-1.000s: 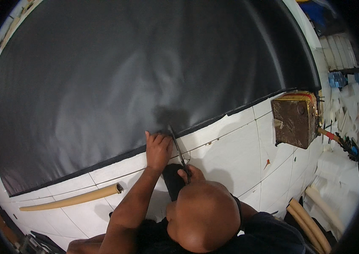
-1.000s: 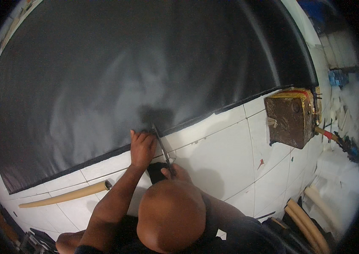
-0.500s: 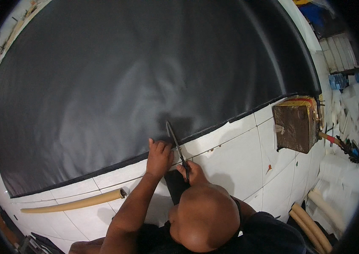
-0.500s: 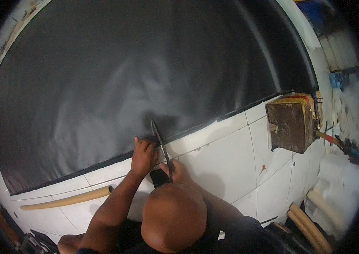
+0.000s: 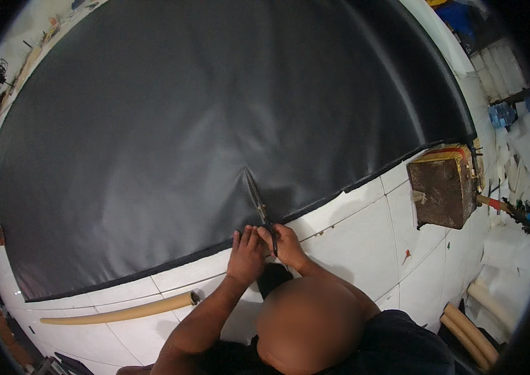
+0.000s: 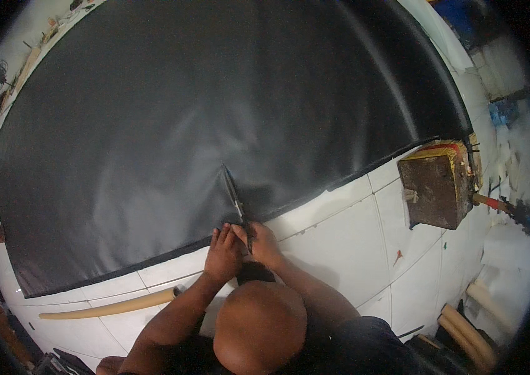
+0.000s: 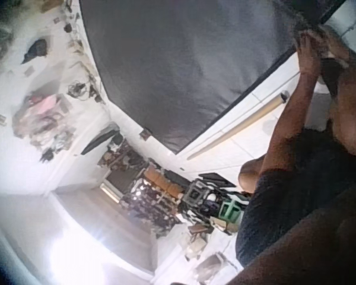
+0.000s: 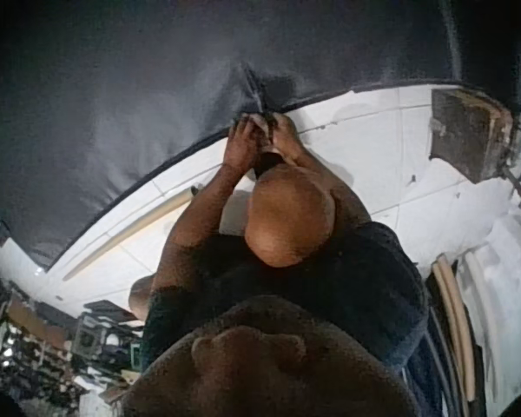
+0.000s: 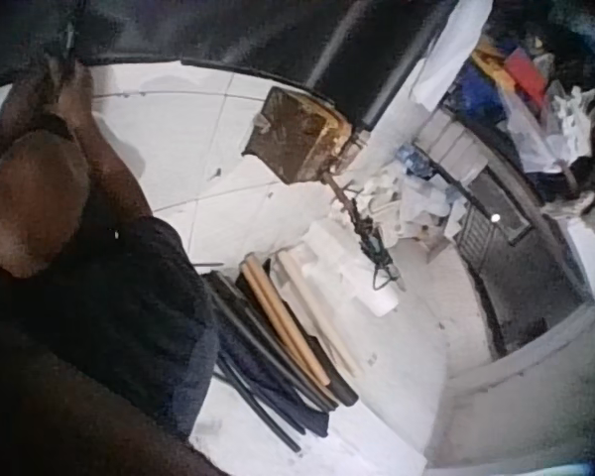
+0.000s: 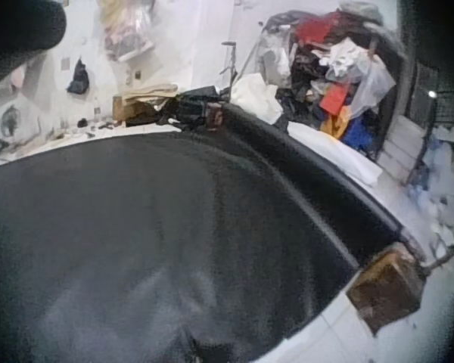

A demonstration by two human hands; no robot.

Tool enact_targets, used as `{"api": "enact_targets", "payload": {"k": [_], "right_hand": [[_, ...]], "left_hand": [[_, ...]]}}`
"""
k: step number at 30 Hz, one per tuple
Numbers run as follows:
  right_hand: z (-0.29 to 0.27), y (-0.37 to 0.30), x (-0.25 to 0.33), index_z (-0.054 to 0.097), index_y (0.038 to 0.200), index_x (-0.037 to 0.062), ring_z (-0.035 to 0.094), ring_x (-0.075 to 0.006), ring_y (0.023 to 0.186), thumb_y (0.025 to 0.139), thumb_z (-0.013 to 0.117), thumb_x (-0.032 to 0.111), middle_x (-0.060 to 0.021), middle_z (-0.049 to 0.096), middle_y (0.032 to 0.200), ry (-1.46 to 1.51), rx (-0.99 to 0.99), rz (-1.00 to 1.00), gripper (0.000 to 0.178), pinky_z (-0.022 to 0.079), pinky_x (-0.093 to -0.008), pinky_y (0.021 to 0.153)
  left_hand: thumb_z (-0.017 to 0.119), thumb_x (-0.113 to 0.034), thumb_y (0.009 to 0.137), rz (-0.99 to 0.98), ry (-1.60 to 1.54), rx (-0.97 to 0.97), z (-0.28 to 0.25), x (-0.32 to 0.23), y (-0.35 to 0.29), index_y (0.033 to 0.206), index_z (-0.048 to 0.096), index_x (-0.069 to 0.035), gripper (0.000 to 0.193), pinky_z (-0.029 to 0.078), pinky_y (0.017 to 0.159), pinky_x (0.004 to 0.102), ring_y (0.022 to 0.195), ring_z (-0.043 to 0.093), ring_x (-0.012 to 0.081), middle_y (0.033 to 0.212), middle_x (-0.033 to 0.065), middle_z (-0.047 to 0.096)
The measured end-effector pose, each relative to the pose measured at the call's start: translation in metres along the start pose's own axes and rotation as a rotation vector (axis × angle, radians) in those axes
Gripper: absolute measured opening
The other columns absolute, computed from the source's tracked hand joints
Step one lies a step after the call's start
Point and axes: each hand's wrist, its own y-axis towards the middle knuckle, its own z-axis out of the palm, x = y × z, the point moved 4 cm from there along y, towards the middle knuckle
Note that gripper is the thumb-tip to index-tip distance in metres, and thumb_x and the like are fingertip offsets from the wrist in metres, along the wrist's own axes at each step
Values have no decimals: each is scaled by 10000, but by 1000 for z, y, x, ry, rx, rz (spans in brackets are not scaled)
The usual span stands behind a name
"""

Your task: The person unrolls and lays out a large sheet of black fabric on the floor, aligns sections using a wooden pole, and cuts pieces from the sheet using scissors.

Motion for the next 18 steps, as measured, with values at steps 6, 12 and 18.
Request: {"api": "enact_targets", "payload": {"k": [6, 12, 18], "right_hand": [[2, 9, 9, 557, 732, 63, 477, -91, 477, 922, 623, 453, 0, 502, 554, 14, 43, 137, 439, 386, -257, 457], [14, 47, 17, 497, 645, 89, 489, -103, 480, 904, 621, 506, -9, 489, 524, 3, -20, 68, 506, 403, -267, 470], [15, 78, 42, 505, 635, 67, 511, -118, 468, 900, 614, 521, -18, 500, 513, -91, -26, 0, 537, 410, -293, 468]], "left_hand": [[511, -152, 884, 3, -50, 61, -9, -5, -1, 1367, 409, 44, 531, 208, 1143, 564, 1400, 280, 382, 1415, 243, 377], [544, -215, 857, 22, -46, 93, -9, -9, -6, 1366, 383, 95, 617, 203, 1144, 559, 1385, 287, 406, 1425, 255, 365], [524, -213, 854, 5, -54, 74, -7, -3, -5, 1409, 344, 74, 651, 202, 1144, 550, 1394, 282, 390, 1457, 239, 343]]}}
